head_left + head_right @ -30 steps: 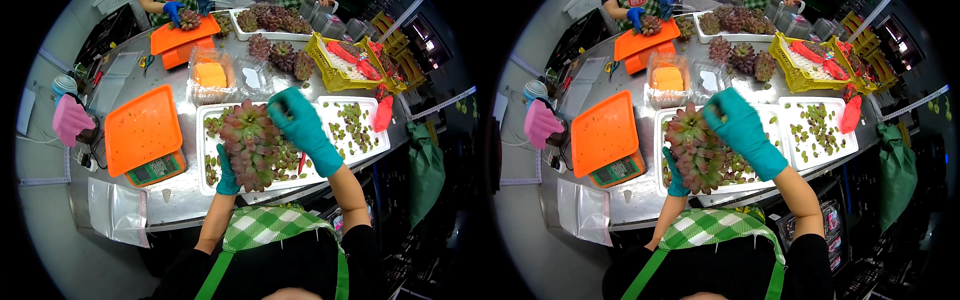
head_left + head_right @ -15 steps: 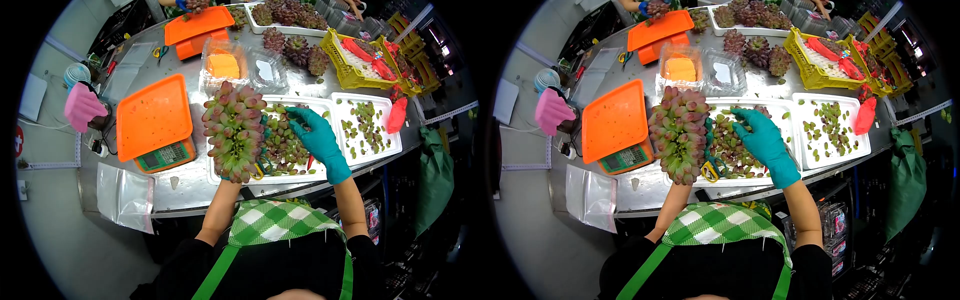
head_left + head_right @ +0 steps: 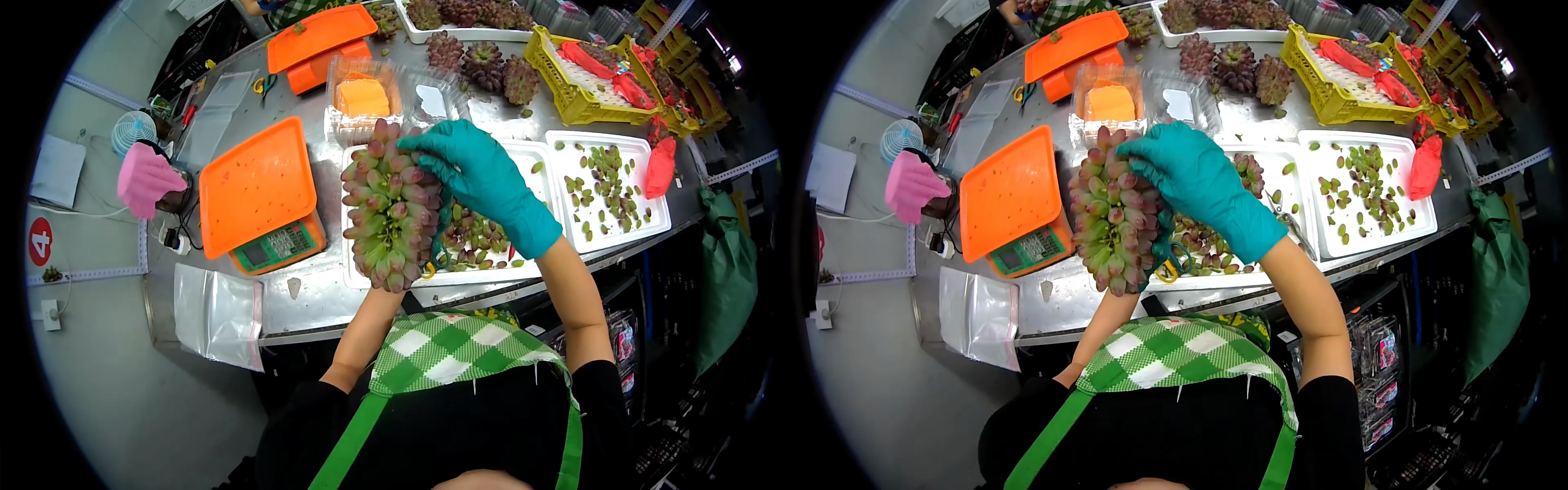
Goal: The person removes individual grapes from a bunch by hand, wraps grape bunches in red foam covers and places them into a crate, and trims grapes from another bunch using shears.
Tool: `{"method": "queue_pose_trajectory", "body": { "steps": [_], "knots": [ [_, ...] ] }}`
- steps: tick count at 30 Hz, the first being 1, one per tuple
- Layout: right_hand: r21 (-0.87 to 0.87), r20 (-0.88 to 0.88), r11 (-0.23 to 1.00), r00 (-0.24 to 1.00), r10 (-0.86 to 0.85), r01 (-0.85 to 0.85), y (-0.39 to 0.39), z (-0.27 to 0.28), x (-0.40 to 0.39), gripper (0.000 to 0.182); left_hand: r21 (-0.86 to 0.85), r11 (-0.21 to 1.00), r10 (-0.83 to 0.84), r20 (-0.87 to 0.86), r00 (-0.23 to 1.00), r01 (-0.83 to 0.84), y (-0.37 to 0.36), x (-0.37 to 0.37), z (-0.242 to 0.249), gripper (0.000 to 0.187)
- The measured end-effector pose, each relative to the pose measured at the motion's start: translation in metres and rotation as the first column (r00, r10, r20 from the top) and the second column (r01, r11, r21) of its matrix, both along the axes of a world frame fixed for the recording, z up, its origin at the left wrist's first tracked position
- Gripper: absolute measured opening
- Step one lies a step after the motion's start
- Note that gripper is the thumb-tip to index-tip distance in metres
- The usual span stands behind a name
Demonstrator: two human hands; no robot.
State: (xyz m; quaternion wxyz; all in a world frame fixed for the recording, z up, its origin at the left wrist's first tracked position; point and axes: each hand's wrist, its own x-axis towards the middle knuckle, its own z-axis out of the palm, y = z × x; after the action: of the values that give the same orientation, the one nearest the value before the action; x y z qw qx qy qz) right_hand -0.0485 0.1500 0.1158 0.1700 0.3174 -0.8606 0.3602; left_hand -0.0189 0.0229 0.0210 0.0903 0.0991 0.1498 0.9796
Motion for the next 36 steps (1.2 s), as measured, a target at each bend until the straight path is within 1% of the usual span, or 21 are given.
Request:
{"method": "queue_pose_trajectory", "body": {
  "steps": [2,3,6,7,10,11,12,14,15,18,19,21,22,23,26,27,28,29,32,33,36],
  "knots": [
    [-0.071,0.003,0.997,0.999,-0.040,0.040,0.001,-0.006,-0.006,0.018,0.005,1.000,-0.004,-0.025,1.000,0.004,0.000,-0.004,0.005,0.060],
    [-0.084,0.042,0.995,0.998,-0.054,0.057,0.002,-0.012,-0.011,0.018,0.009,1.000,-0.008,-0.039,0.999,0.008,0.002,-0.006,0.006,0.059],
    [-0.255,0.205,0.963,0.978,-0.034,0.087,0.006,-0.019,-0.016,0.020,0.010,1.000,-0.008,-0.076,0.997,0.009,0.004,-0.012,0.012,0.058],
    [-0.294,0.311,0.950,0.950,-0.009,0.105,0.009,-0.021,-0.017,0.022,0.006,1.000,-0.014,-0.092,0.996,0.014,0.004,-0.014,0.014,0.058],
    [-0.436,0.245,0.881,0.966,-0.081,0.184,0.015,-0.032,-0.011,0.023,-0.028,0.999,-0.042,-0.136,0.990,0.038,0.002,-0.019,0.019,0.057],
    [-0.401,0.228,0.888,0.964,-0.139,0.223,0.018,-0.037,-0.010,0.025,-0.057,0.998,-0.044,-0.148,0.988,0.036,0.003,-0.021,0.017,0.056],
    [-0.413,0.227,0.880,0.962,-0.151,0.236,0.019,-0.035,-0.005,0.024,-0.080,0.996,-0.053,-0.163,0.985,0.040,0.003,-0.022,0.016,0.056],
    [-0.436,0.223,0.861,0.959,-0.177,0.261,0.020,-0.030,0.010,0.024,-0.297,0.946,0.082,-0.166,0.983,-0.129,0.005,-0.022,0.011,0.055],
    [-0.508,0.295,0.820,0.948,-0.121,0.263,0.019,-0.026,0.017,0.021,-0.021,0.998,-0.052,-0.042,0.998,0.052,0.001,-0.022,0.010,0.062],
    [-0.442,0.277,0.874,0.957,-0.083,0.203,0.018,-0.017,0.031,0.021,-0.114,0.992,-0.040,0.069,0.997,0.048,0.000,-0.018,0.013,0.070],
    [-0.404,0.197,0.901,0.977,-0.084,0.159,0.016,-0.017,0.034,0.025,-0.039,0.997,-0.071,0.067,0.995,0.074,0.001,-0.018,0.020,0.069],
    [-0.130,0.080,0.981,0.988,-0.134,0.144,0.010,-0.010,0.042,0.026,-0.041,0.996,-0.074,0.077,0.994,0.077,0.002,-0.022,0.012,0.068],
    [0.012,0.017,0.989,0.989,-0.146,0.146,0.008,-0.008,0.045,0.027,-0.043,0.996,-0.075,0.082,0.994,0.078,0.002,-0.023,0.007,0.068],
    [0.048,-0.008,0.988,0.989,-0.146,0.146,0.008,-0.009,0.044,0.027,-0.073,0.996,-0.052,0.087,0.995,0.059,0.003,-0.023,0.003,0.067],
    [0.020,0.036,0.989,0.989,-0.146,0.145,0.009,-0.023,0.038,0.023,-0.076,0.996,-0.046,0.075,0.996,0.052,0.001,-0.023,0.003,0.067],
    [-0.198,0.256,0.973,0.965,-0.062,0.116,0.012,-0.025,0.036,0.023,-0.082,0.995,-0.048,0.079,0.996,0.054,0.000,-0.022,0.004,0.067],
    [-0.408,0.438,0.904,0.896,0.068,0.130,0.018,-0.027,0.034,0.023,-0.089,0.995,-0.044,0.082,0.996,0.051,0.000,-0.022,0.005,0.067],
    [-0.587,0.565,0.788,0.791,0.234,0.186,0.024,-0.028,0.032,0.024,-0.101,0.994,-0.042,0.084,0.996,0.051,-0.001,-0.022,0.008,0.067],
    [-0.539,0.458,0.748,0.880,-0.126,0.387,0.037,-0.039,0.026,0.028,-0.136,0.990,-0.019,0.105,0.994,0.033,-0.006,-0.021,0.008,0.066],
    [-0.416,0.444,0.751,0.835,-0.325,0.513,0.040,-0.056,0.019,0.032,-0.154,0.988,-0.006,0.113,0.994,0.024,-0.008,-0.020,0.009,0.066],
    [-0.388,0.345,0.800,0.877,-0.335,0.458,0.032,-0.060,0.024,0.048,-0.227,0.974,0.014,0.144,0.990,0.019,-0.012,-0.013,0.014,0.066]
  ]
}}
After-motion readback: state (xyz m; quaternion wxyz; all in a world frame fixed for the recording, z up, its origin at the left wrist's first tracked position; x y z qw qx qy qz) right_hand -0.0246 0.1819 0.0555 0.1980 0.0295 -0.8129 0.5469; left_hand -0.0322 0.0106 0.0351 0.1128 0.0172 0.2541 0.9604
